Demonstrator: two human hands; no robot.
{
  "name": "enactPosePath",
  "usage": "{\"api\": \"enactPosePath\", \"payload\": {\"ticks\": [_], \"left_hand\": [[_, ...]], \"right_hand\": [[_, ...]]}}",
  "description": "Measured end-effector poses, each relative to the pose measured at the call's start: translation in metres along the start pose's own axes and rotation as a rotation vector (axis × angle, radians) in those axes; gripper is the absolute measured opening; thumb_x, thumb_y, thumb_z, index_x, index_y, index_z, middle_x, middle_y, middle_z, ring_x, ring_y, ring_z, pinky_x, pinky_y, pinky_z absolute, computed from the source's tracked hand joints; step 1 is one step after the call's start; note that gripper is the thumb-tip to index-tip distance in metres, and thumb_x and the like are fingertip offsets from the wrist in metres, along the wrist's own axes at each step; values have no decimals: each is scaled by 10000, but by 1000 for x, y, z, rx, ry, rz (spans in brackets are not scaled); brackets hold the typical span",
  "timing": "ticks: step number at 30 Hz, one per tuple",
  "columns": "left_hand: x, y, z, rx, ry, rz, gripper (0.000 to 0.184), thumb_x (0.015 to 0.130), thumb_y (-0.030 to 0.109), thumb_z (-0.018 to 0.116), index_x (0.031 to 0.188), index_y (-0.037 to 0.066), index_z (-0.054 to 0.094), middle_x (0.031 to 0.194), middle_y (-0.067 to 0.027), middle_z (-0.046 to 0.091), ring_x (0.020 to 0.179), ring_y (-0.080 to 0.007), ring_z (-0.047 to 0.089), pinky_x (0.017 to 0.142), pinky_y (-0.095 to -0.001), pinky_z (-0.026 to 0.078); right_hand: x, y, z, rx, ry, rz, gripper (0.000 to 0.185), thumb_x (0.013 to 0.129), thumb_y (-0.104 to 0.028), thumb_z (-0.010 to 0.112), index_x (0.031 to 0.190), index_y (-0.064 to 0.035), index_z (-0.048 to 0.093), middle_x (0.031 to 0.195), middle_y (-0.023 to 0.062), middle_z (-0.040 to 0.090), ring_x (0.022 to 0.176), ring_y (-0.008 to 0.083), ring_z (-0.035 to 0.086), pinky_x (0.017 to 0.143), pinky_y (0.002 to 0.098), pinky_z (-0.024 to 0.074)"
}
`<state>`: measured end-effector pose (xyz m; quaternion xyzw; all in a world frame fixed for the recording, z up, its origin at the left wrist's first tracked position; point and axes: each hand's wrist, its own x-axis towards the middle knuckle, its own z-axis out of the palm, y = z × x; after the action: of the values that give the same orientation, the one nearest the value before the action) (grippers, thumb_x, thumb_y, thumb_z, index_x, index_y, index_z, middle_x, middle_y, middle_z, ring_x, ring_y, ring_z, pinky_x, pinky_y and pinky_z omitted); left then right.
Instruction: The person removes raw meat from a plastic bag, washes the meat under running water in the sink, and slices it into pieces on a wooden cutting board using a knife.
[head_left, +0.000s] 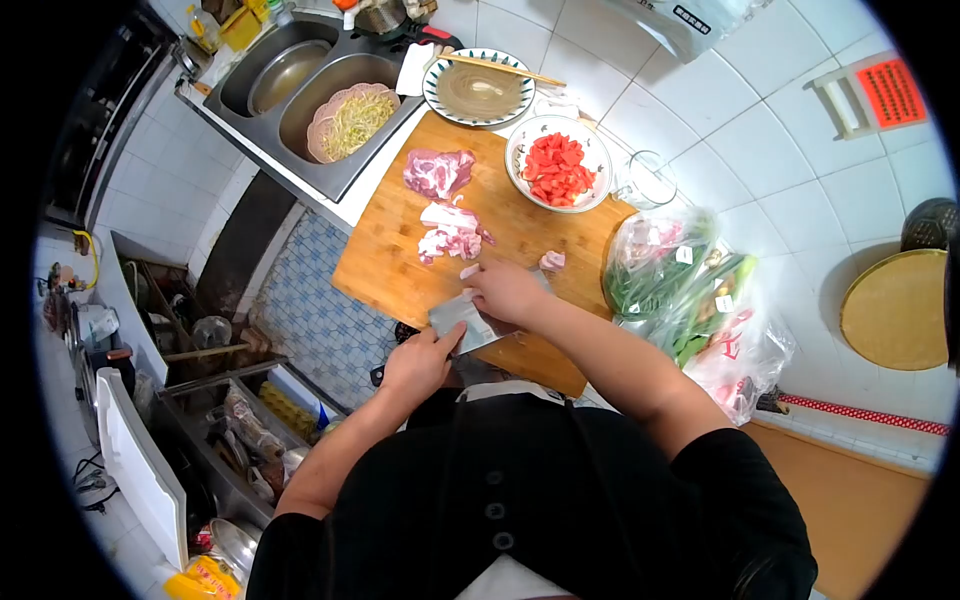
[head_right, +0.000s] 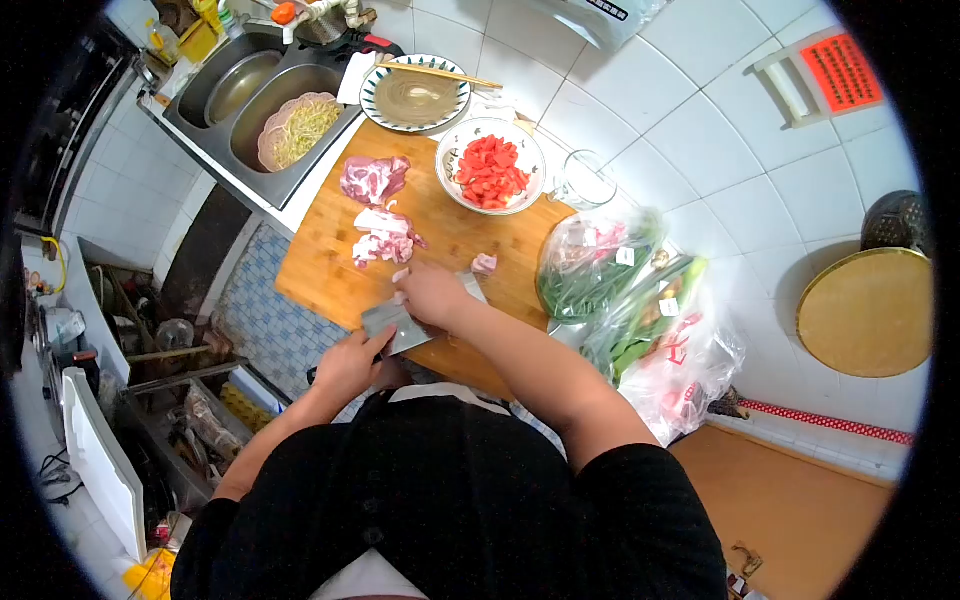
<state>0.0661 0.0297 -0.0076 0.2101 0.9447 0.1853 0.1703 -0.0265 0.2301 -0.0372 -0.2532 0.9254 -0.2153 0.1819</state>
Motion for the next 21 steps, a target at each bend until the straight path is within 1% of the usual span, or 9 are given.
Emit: {"api": "enactPosePath", "payload": {"ticks": [1,4,7,10,11,14,17,19,21], "left_hand": [[1,0,0,3,-14,-12,548,780,125,616,1315,209,533,895,-147,584,776,-330,640,656,-418,541],[0,-5,8,-8,53,7,468,818,234,609,1283,242,556,861,-134,592,733,-324,639,617,-413,531],[0,-6,8,-7,61,-5,452,820,244,606,1270,249,562,842,-130,593,719,-325,638,607,-416,529],[3,-4,-1,-13,-37,-31,512,792,135,608,1290,235,553,891,-130,595,772,-313,642,649,-406,538],[3,-5,-2,-15,-30,-26,503,793,137,609,1284,235,557,889,-129,596,770,-312,641,648,-406,538],[3,-7,-3,-18,-3,5,484,795,143,610,1269,233,567,884,-127,597,758,-306,640,640,-406,536],[1,-12,-7,3,67,53,475,790,144,610,1255,233,576,868,-121,592,727,-298,638,616,-406,532],[-8,-12,-16,30,107,98,467,783,141,609,1240,238,586,842,-113,587,704,-294,632,594,-408,526],[-20,-19,-30,48,60,95,459,767,140,616,1214,244,604,806,-94,576,692,-292,624,575,-411,518]], "right_hand": [[4,2,3,17,24,0,240,768,-179,647,987,-82,668,1031,143,613,988,316,602,834,432,495],[13,16,7,60,67,-22,231,770,-131,631,991,-70,663,1030,136,609,966,313,604,829,414,496],[16,28,8,160,102,-41,221,771,-105,627,986,-67,658,1004,145,613,950,322,609,823,408,499],[16,20,-1,211,173,-77,245,768,-126,647,1007,-73,649,1019,143,605,959,328,607,821,410,500],[15,16,-4,217,200,-90,261,767,-140,657,1020,-75,645,1032,139,599,967,329,604,821,410,500],[20,24,2,93,140,-88,296,772,-180,675,1049,-83,636,1074,136,574,994,331,594,826,412,499],[22,17,-8,67,48,26,286,787,-184,667,1054,-87,640,1098,141,556,1013,332,585,836,408,498],[23,22,-4,70,53,9,296,779,-172,674,1061,-90,642,1084,148,569,1006,332,589,840,412,497],[24,31,-5,93,37,16,309,773,-165,680,1069,-88,641,1067,155,584,998,334,592,844,416,496]]}}
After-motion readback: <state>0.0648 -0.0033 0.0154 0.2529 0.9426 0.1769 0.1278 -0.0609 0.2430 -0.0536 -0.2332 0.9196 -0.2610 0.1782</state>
